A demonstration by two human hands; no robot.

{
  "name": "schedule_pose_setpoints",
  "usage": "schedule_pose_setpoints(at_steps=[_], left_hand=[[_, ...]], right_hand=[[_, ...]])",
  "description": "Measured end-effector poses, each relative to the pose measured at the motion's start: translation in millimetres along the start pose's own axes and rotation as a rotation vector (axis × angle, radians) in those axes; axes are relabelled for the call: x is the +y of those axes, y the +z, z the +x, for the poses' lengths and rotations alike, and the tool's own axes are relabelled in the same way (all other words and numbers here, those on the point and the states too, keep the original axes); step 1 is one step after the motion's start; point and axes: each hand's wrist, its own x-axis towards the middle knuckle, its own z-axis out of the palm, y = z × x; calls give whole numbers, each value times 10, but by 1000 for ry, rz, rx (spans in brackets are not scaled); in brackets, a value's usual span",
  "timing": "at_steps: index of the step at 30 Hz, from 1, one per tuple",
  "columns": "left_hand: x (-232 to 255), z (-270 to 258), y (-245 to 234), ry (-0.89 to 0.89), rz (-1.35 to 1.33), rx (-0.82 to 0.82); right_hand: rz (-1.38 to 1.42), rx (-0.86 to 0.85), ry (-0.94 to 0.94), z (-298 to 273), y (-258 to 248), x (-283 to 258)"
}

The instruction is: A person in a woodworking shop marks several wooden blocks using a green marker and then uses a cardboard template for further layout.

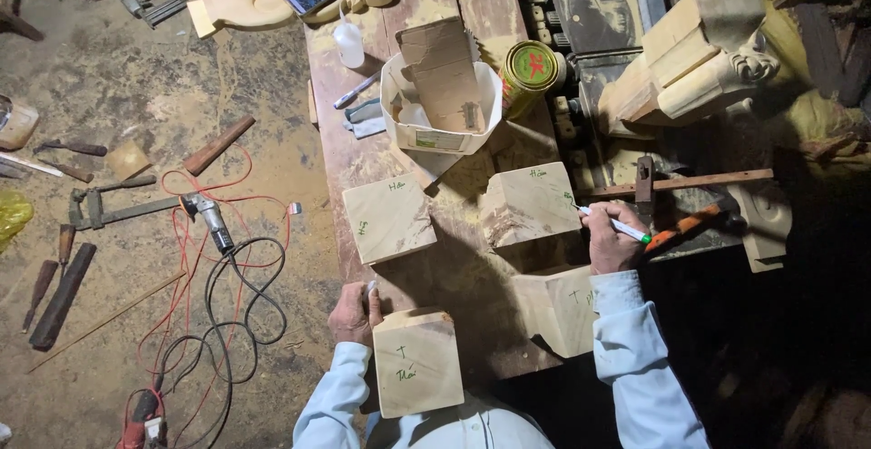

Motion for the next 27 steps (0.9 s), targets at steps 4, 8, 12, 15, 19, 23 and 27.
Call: schedule_pose_setpoints(at_steps=[4,8,12,15,19,23,27], left_hand=[[-38,-26,17,-7,49,-22],[-6,-17,-1,-6,109,-35],[-61,-40,31,-9,115,-10],[-157,-64,71,29,165,-45],[-128,-56,50,1,93,-145],[-238,-74,164,54,81,-116],[-176,14,89,-25,1,-162]], right_hand=[[-61,136,38,-20,61,-249],[16,241,-26,12,-39,-104],[-29,253,-66,-85,-169,-488],[18,271,-36,-288,-335,-937],[9,197,-44,-709,-711,-1230],[43,304,24,-1246,-1079,-1001],[68,423,123,-1756,-1146,-1420]])
